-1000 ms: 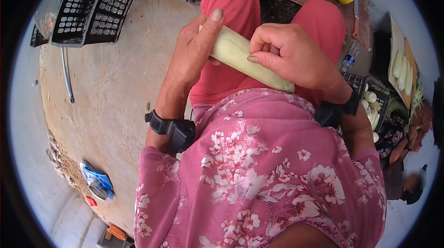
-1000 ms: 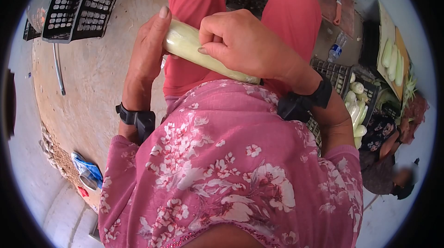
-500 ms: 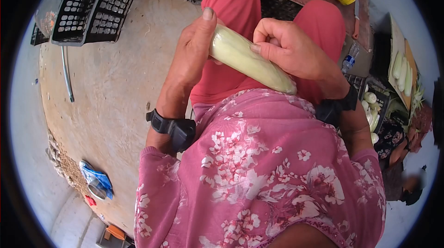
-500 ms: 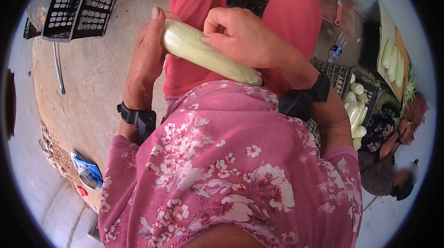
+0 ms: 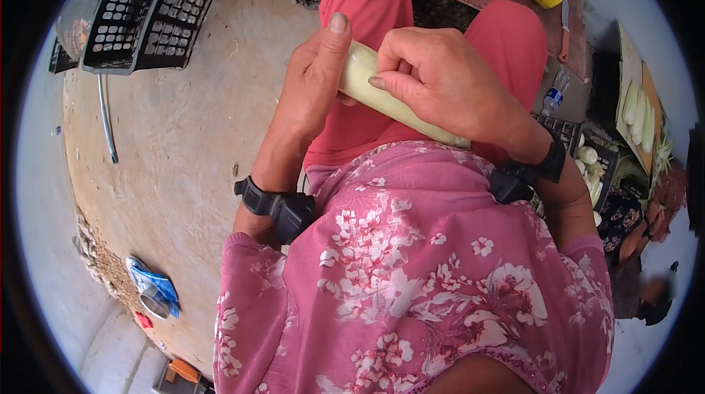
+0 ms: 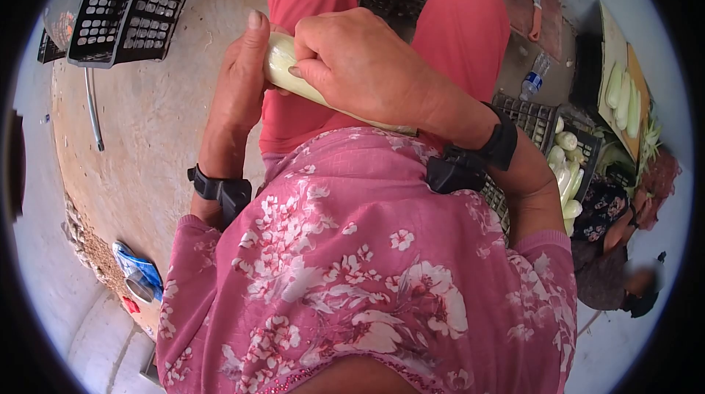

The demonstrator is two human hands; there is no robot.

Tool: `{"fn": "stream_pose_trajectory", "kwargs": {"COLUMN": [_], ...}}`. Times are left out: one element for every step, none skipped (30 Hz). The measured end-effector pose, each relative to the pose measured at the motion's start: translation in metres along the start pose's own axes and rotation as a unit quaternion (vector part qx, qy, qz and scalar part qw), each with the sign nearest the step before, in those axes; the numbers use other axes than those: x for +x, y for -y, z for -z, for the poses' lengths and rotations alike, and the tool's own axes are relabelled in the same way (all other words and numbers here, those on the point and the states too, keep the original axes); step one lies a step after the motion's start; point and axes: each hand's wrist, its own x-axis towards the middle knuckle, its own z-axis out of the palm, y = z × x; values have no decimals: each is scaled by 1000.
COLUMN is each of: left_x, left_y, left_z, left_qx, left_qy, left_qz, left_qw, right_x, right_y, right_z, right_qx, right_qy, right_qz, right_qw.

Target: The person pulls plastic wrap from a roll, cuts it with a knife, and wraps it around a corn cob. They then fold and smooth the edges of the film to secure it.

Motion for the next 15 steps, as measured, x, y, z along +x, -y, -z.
{"fn": "stream_pose_trajectory", "kwargs": {"left_x": [0, 0, -1, -1, -1, 0, 0, 0, 1, 1, 1, 2, 2, 2, 3], "left_y": [0, 0, -1, -1, 0, 0, 1, 1, 1, 1, 1, 1, 0, 1, 2], "left_z": [0, 0, 0, 0, 0, 1, 1, 1, 2, 2, 2, 1, 1, 1, 2], "left_qx": [2, 2, 3, 4, 6, 8, 11, 13, 15, 17, 16, 16, 15, 17, 18], "left_qy": [1, 2, 3, 3, 4, 4, 4, 5, 7, 8, 6, 4, 1, 5, 9], "left_qz": [-1, -2, -2, -2, -2, -2, -2, -2, -1, 0, 1, 3, 5, 2, -1], "left_qw": [1000, 1000, 1000, 1000, 1000, 1000, 1000, 1000, 1000, 1000, 1000, 1000, 1000, 1000, 1000], "right_x": [1, 1, 2, 3, 3, 3, 3, 3, 2, 2, 1, 2, 2, 2, 3], "right_y": [0, -1, -3, -7, -11, -14, -17, -19, -17, -14, -11, -8, -5, -3, -6], "right_z": [1, 1, 1, 1, 0, 0, -1, -1, -1, 1, 3, 5, 7, 8, 8], "right_qx": [22, 43, 63, 82, 101, 107, 114, 120, 115, 110, 105, 93, 80, 68, 72], "right_qy": [10, 20, 23, 26, 29, 24, 19, 14, 15, 16, 16, 14, 12, 10, -1], "right_qz": [-16, -32, -47, -61, -76, -78, -81, -84, -80, -76, -72, -76, -79, -82, -81], "right_qw": [1000, 998, 997, 994, 992, 991, 990, 989, 990, 991, 992, 993, 994, 994, 994]}}
